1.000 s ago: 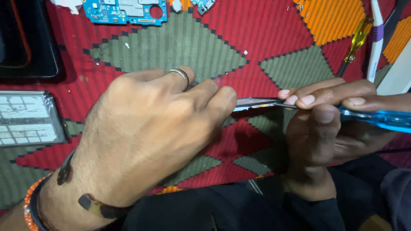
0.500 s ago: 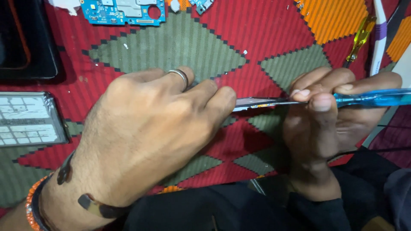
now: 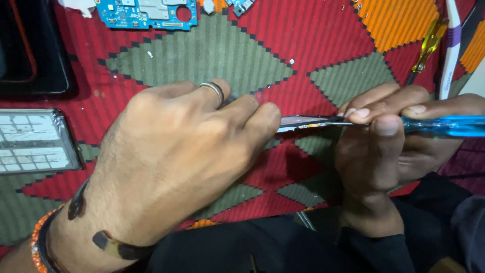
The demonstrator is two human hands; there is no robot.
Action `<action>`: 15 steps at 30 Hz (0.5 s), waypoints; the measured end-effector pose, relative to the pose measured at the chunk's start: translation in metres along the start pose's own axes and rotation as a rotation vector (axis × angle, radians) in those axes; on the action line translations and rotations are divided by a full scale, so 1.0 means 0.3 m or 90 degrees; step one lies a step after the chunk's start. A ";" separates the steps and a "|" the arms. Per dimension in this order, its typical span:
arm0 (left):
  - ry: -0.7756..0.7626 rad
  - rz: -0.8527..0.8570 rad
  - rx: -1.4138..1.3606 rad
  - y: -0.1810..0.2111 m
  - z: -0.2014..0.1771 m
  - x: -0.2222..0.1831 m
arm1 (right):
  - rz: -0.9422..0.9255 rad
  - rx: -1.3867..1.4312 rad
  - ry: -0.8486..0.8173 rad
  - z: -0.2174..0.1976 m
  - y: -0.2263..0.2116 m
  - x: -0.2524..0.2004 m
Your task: Cleaning a smartphone chassis with a brush and using a screwdriver to work on internal components during a repair process.
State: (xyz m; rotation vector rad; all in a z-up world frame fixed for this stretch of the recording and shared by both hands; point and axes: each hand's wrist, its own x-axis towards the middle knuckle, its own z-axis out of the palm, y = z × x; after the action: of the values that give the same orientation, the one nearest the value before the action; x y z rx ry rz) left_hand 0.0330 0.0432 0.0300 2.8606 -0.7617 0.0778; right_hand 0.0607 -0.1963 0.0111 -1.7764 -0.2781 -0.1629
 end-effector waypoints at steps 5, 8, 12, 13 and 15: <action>-0.002 -0.003 0.009 0.003 -0.002 0.001 | -0.028 -0.035 -0.023 0.007 -0.034 0.005; -0.004 0.000 -0.002 0.003 -0.002 0.003 | -0.079 -0.158 -0.046 0.006 -0.051 0.010; -0.011 0.006 0.012 0.005 -0.002 0.005 | -0.046 -0.119 -0.052 -0.008 -0.046 0.010; -0.013 0.006 0.017 0.005 -0.003 0.005 | -0.027 -0.108 -0.068 -0.012 -0.045 0.011; -0.013 0.003 0.018 0.005 -0.002 0.004 | -0.018 -0.074 -0.064 -0.019 -0.027 0.012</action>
State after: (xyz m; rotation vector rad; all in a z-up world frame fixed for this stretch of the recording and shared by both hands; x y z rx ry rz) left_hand 0.0333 0.0414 0.0309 2.8911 -0.7764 0.0607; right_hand 0.0621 -0.1998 0.0210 -1.8993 -0.3734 -0.1115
